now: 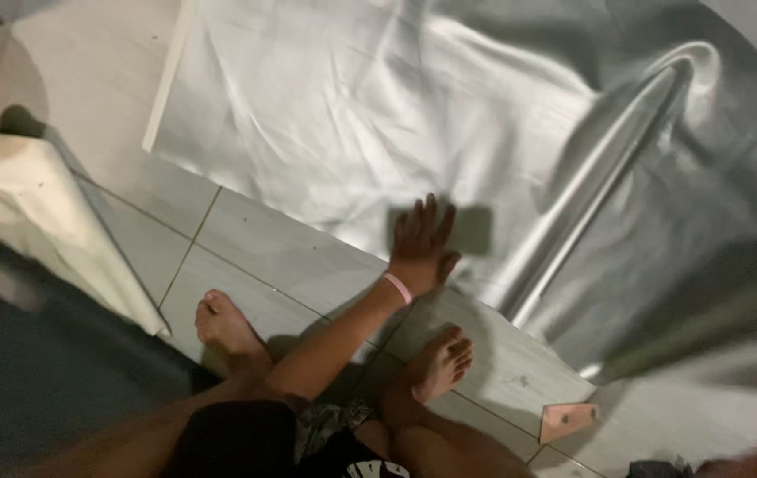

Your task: The person sits on a tiled floor and repeatedly rubs a small pinkish rectangular object against a white sheet of paper using both hands. The person moves the object back and forth over the paper surface, occasionally lifting and repositioning it, and later shifts the paper to a different spot on the floor to continue the same rubbing action.

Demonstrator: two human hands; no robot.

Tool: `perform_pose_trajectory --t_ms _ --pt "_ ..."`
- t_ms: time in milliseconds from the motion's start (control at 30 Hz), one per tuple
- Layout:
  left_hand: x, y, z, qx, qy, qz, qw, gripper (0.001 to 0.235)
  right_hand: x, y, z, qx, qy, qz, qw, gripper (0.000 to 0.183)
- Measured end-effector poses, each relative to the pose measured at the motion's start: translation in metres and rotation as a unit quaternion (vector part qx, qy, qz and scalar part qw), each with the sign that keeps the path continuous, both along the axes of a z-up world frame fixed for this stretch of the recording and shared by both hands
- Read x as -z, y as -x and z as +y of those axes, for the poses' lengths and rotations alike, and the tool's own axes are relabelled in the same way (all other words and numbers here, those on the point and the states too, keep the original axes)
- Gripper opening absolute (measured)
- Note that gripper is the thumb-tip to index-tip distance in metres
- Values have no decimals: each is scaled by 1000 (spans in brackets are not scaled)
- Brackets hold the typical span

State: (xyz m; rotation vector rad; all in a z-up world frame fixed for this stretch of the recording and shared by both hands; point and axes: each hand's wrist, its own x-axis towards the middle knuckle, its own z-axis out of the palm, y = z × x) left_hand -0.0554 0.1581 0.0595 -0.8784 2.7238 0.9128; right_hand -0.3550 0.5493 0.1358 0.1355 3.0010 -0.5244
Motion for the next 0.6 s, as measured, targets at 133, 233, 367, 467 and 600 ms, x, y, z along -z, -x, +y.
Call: perform_pose_trajectory --t_ms 133,233,367,467,600 --pt "18 13 3 3 -23 120 993 42 5 -41 -111 -286 44 -8 957 95" --pt "36 11 -32 -256 -227 198 919 40 17 -111 -209 -467 119 -151 863 92" --pt "44 -2 -98 -301 -490 218 789 54 10 -182 -269 -546 101 -224 801 89" --pt "38 5 -107 -219 -405 107 881 70 9 -179 -252 -453 72 -238 856 84" --pt "34 14 -67 -212 -352 131 902 61 36 -132 -156 -292 -22 -23 956 62"
